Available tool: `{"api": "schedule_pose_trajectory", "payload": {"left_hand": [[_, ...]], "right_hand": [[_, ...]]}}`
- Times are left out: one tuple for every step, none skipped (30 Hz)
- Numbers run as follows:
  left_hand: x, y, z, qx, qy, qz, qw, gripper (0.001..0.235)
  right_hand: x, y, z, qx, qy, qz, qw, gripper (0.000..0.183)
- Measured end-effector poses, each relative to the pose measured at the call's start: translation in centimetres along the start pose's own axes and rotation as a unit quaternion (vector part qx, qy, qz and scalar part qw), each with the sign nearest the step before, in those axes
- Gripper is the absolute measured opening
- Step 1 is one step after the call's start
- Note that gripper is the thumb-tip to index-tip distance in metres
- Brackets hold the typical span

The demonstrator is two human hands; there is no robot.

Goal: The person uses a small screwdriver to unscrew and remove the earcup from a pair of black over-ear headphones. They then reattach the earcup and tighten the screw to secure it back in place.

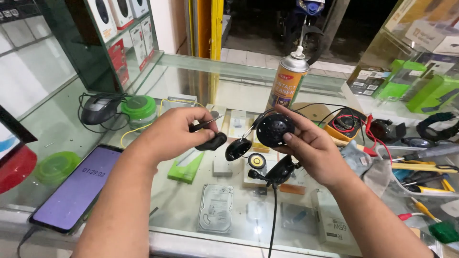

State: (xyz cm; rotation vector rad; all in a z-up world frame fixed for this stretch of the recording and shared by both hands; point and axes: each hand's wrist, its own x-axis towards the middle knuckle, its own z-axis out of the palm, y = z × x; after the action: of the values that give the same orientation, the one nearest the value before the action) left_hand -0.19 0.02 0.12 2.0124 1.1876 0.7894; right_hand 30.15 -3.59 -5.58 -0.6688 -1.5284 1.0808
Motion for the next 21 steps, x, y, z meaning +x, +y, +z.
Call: {"api": "schedule_pose_trajectory", "payload": {"left_hand": [[-0.5,0.5,-0.1,0.002,0.003,-0.002,1.000,0.014],[-0.9,1.0,-0.2,0.021,-0.037,-0.011,0.999,0.018],[-1.3,1.4,-0.2,0.039,-0.076,-0.020,0.996,0.023],[-1.0,1.1,-0.2,0.041,-0.076,-0.021,0.996,0.023],[-0.6,0.8,-0.2,0.021,-0.040,-0.013,0.999,0.020],[-0.4,0.4,-0.1,-0.001,-0.004,-0.007,1.000,0.021],[-0.4,0.0,-0.1,-0.001,-0.005,-0.011,1.000,0.021],[-0.2,-0.2,-0.4,0.009,0.030,-0.004,1.000,0.018],[0.0,-0.4,-0.6,0.020,0.065,0.004,0.998,0.018],[-0.1,-0.3,-0.5,0.020,0.067,0.002,0.998,0.018],[-0.3,-0.1,-0.3,0.043,0.039,-0.014,0.998,0.018],[-0.4,0.1,-0.1,0.066,0.010,-0.030,0.997,0.019],[-0.4,-0.4,0.3,0.067,0.011,-0.033,0.997,0.019],[-0.3,-0.8,0.5,0.128,-0.049,-0.047,0.990,0.023],[-0.1,-1.2,0.8,0.188,-0.107,-0.061,0.974,0.028],[-0.8,0.0,0.9,0.188,-0.108,-0.061,0.974,0.028],[-1.5,1.1,1.1,0.225,-0.147,-0.082,0.960,0.042],[-2.2,2.3,1.3,0.260,-0.186,-0.103,0.942,0.058],[-1.6,1.2,1.8,0.261,-0.186,-0.104,0.942,0.058],[-1.0,0.0,2.3,0.286,-0.177,-0.092,0.937,0.052],[-0.5,-1.1,2.9,0.312,-0.168,-0.080,0.932,0.047]], "right_hand": [[0.0,0.2,-0.2,0.003,-0.003,-0.001,1.000,0.061],[0.0,0.3,-0.4,-0.005,0.002,0.004,1.000,0.061],[0.0,0.5,-0.6,-0.013,0.006,0.010,1.000,0.062],[0.0,0.3,-0.4,-0.011,0.006,0.010,1.000,0.062],[0.0,0.0,-0.2,-0.027,0.009,0.011,1.000,0.062],[-0.1,-0.1,0.0,-0.043,0.012,0.015,0.999,0.061],[-0.3,-0.2,0.3,-0.040,0.011,0.018,0.999,0.061],[-0.1,-0.4,0.5,-0.042,0.013,0.018,0.999,0.061],[0.1,-0.7,0.8,-0.045,0.016,0.018,0.999,0.060],[0.1,0.0,0.2,-0.044,0.013,0.019,0.999,0.060],[0.0,0.7,-0.3,-0.041,0.021,0.023,0.999,0.056],[-0.1,1.5,-0.9,-0.038,0.030,0.028,0.998,0.053],[-0.1,1.3,-0.6,-0.036,0.029,0.029,0.999,0.053],[0.0,1.0,-0.5,-0.040,0.032,0.028,0.998,0.051],[0.0,0.7,-0.3,-0.044,0.035,0.027,0.998,0.050],[0.0,0.5,-0.2,-0.043,0.035,0.027,0.998,0.050],[-0.1,0.3,0.0,-0.050,0.033,0.025,0.998,0.049],[-0.1,0.0,0.1,-0.057,0.032,0.022,0.998,0.047],[-0.1,0.4,-0.1,-0.056,0.031,0.022,0.998,0.047],[-0.1,0.7,-0.4,-0.059,0.028,0.027,0.997,0.048],[-0.1,1.0,-0.6,-0.062,0.025,0.033,0.997,0.050]]}}
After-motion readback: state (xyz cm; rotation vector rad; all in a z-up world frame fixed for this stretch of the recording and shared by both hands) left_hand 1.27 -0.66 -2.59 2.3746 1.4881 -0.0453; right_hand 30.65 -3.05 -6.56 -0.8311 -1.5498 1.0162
